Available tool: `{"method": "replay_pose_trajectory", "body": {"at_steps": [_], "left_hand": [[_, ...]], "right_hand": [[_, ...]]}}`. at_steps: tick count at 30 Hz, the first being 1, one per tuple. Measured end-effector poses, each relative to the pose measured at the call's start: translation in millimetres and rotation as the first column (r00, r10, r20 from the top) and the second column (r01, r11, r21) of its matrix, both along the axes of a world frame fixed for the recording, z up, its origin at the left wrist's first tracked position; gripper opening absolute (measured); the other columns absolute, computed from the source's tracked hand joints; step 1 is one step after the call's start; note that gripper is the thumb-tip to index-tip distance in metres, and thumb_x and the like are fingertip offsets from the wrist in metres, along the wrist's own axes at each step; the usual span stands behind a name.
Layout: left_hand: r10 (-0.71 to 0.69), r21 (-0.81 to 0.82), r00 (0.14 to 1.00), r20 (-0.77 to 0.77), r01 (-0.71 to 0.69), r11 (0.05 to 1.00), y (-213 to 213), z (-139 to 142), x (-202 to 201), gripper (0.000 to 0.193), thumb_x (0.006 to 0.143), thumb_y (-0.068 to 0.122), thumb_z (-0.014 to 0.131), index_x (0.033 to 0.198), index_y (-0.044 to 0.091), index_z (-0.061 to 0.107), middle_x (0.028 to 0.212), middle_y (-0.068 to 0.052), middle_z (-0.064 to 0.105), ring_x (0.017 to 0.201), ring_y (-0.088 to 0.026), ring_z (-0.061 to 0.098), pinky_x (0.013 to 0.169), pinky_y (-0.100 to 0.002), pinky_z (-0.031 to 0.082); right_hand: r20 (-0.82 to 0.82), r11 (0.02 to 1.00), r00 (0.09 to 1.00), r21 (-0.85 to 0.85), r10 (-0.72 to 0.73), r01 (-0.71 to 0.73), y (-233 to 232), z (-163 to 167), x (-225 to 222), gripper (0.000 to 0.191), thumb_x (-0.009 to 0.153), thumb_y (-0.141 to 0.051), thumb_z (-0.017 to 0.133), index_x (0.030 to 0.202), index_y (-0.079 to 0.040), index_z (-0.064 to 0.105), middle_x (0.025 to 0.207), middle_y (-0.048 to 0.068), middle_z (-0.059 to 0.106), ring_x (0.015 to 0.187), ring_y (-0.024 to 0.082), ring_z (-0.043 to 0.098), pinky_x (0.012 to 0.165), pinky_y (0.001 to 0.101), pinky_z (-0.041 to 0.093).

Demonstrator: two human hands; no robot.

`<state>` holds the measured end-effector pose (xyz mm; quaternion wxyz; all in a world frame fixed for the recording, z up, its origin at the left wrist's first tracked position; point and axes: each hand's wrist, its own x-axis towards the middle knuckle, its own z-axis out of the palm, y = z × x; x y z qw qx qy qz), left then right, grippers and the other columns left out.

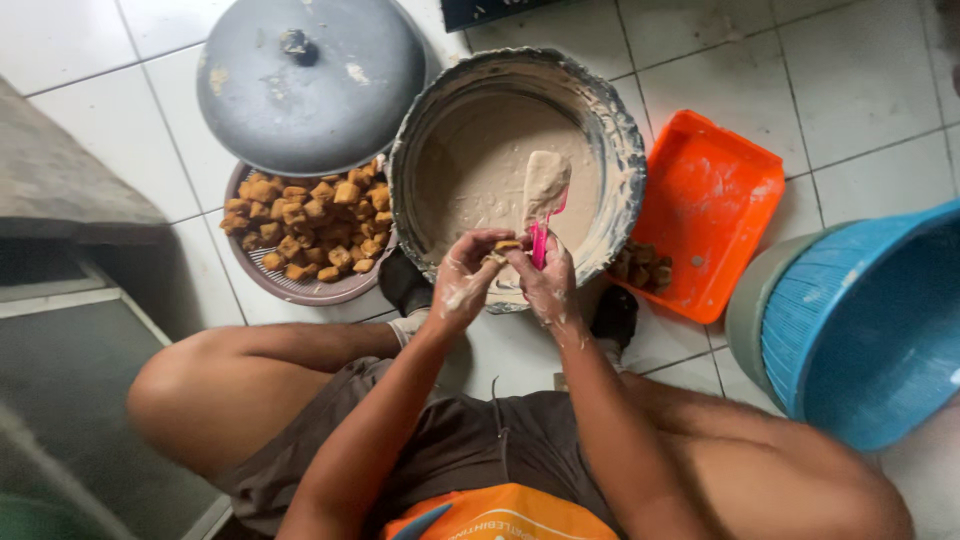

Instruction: The person sits on the floor and coats fried tofu cubes with batter, using a spatula to spread batter over each piece held in the hands, then places the coated pieces into a basket. The person also uses a skimmer to handle battered pieces boiling in a pot on the stove.

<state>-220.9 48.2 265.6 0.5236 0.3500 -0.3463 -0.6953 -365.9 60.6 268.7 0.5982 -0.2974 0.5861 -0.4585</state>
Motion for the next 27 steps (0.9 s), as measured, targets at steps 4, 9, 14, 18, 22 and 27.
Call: {"method": "replay_pose_trajectory", "body": {"at_steps": [4, 9, 14, 18, 22, 27], "left_hand": [[0.071, 0.461, 0.997, -0.014, -0.057, 0.885, -0.3, 7.5, -5.2, 0.028, 0.095, 0.011, 0.066, 0.122, 0.006, 0.062, 0.109, -0.004, 0.07, 0.095, -0.014, 0.067, 0.087, -0.031, 0.058], [-0.02, 0.279, 1.0, -0.007, 0.021, 0.96, 3.0, 0.3, -0.3, 0.029, 0.096, 0.014, 0.071, 0.122, 0.002, 0.064, 0.102, -0.004, 0.07, 0.087, -0.011, 0.064, 0.081, -0.027, 0.054], [-0.021, 0.273, 1.0, 0.01, 0.018, 0.962, 1.7, -7.0, 3.1, 0.023, 0.104, 0.021, 0.069, 0.111, 0.0, 0.066, 0.094, -0.004, 0.066, 0.083, -0.011, 0.061, 0.076, -0.027, 0.052], [0.129, 0.311, 0.989, 0.078, -0.147, 0.939, -20.0, 13.1, 8.9, 0.021, 0.101, 0.024, 0.067, 0.106, 0.004, 0.064, 0.094, 0.0, 0.065, 0.086, -0.009, 0.063, 0.079, -0.028, 0.058], [0.18, 0.218, 0.938, 0.296, -0.25, 0.943, -35.9, 45.7, 16.9, 0.024, 0.101, 0.024, 0.068, 0.11, 0.001, 0.068, 0.097, -0.001, 0.069, 0.088, -0.009, 0.063, 0.077, -0.027, 0.055], [0.142, -0.041, 0.923, 0.358, -0.137, 0.99, -24.9, 64.5, 12.7, 0.029, 0.104, 0.02, 0.062, 0.125, 0.001, 0.063, 0.107, -0.001, 0.071, 0.096, -0.007, 0.064, 0.085, -0.022, 0.052]], "right_hand": [[0.096, 0.993, 0.995, -0.112, -0.036, 0.046, -1.2, 2.6, 5.6, 0.02, 0.096, -0.016, 0.072, 0.105, -0.009, 0.055, 0.078, -0.004, 0.057, 0.054, 0.001, 0.043, 0.044, 0.0185, 0.034], [0.056, 0.966, 0.994, -0.236, -0.091, 0.102, -1.2, 5.8, 7.7, 0.017, 0.101, -0.017, 0.07, 0.11, -0.007, 0.06, 0.087, -0.005, 0.058, 0.065, 0.0, 0.047, 0.054, 0.0199, 0.038], [-0.029, 0.992, 0.997, -0.106, -0.072, 0.069, -0.8, 17.0, 7.3, 0.017, 0.096, -0.017, 0.071, 0.102, -0.006, 0.06, 0.069, -0.007, 0.051, 0.051, 0.002, 0.041, 0.045, 0.021, 0.033], [-0.157, 0.987, 0.988, -0.162, -0.002, -0.024, 0.1, 26.4, 13.5, 0.02, 0.101, -0.025, 0.065, 0.107, -0.006, 0.064, 0.073, -0.01, 0.048, 0.058, 0.001, 0.037, 0.05, 0.0195, 0.031], [-0.046, 0.99, 0.994, -0.098, 0.1, -0.104, 1.5, 33.2, 17.0, 0.052, 0.113, -0.043, 0.038, 0.096, -0.003, 0.068, 0.067, -0.006, 0.042, 0.056, 0.006, 0.034, 0.051, 0.0226, 0.029], [-0.354, 0.965, 0.927, -0.176, 0.123, -0.195, 1.6, 45.1, 19.3, 0.049, 0.114, -0.04, 0.035, 0.105, -0.005, 0.066, 0.079, 0.002, 0.042, 0.072, 0.014, 0.04, 0.066, 0.0305, 0.037]]}}
